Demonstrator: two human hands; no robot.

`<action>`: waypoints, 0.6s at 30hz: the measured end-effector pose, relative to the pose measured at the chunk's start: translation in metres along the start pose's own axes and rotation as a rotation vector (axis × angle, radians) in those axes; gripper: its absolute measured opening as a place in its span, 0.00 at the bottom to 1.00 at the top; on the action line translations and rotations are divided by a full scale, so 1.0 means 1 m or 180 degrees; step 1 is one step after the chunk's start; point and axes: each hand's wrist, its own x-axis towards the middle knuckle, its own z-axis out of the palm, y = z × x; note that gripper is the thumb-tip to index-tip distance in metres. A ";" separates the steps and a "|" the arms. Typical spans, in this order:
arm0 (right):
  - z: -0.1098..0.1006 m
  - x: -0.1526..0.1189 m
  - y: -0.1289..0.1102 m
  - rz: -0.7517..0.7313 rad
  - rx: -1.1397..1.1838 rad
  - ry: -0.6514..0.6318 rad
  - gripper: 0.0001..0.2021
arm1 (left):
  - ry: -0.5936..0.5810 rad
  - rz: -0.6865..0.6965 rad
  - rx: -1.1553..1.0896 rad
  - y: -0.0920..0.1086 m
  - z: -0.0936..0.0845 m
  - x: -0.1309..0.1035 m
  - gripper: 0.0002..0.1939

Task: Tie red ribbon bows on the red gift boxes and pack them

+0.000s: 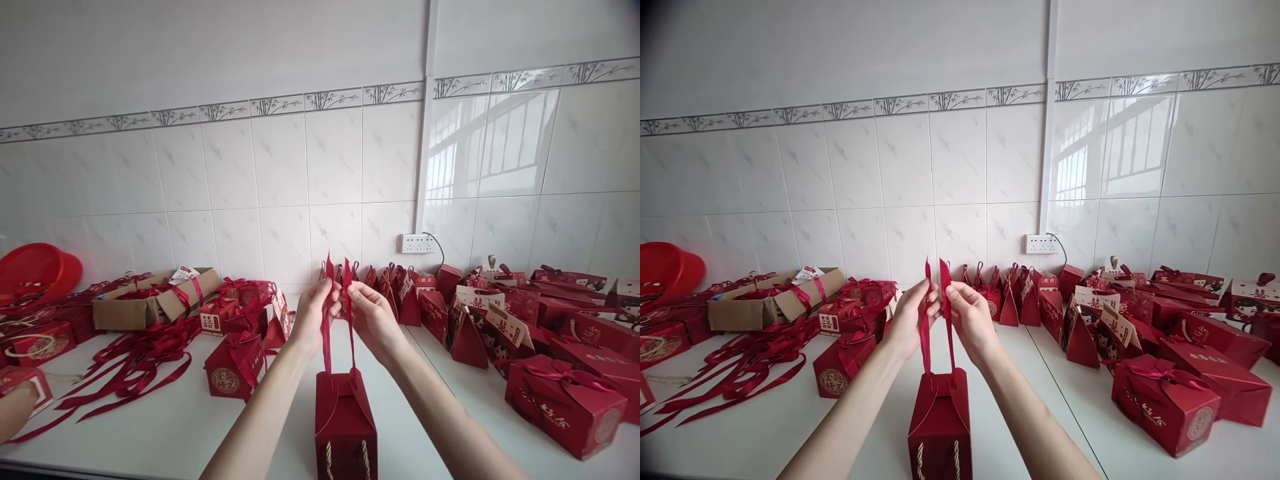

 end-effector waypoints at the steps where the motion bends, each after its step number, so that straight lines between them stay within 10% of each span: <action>1: -0.001 0.001 -0.001 -0.0009 0.0025 0.0043 0.13 | -0.0036 0.0031 0.0089 -0.001 -0.001 -0.001 0.16; 18: -0.003 0.001 -0.008 0.0048 0.0036 0.0376 0.13 | -0.0066 0.0004 -0.0111 -0.005 0.005 0.006 0.18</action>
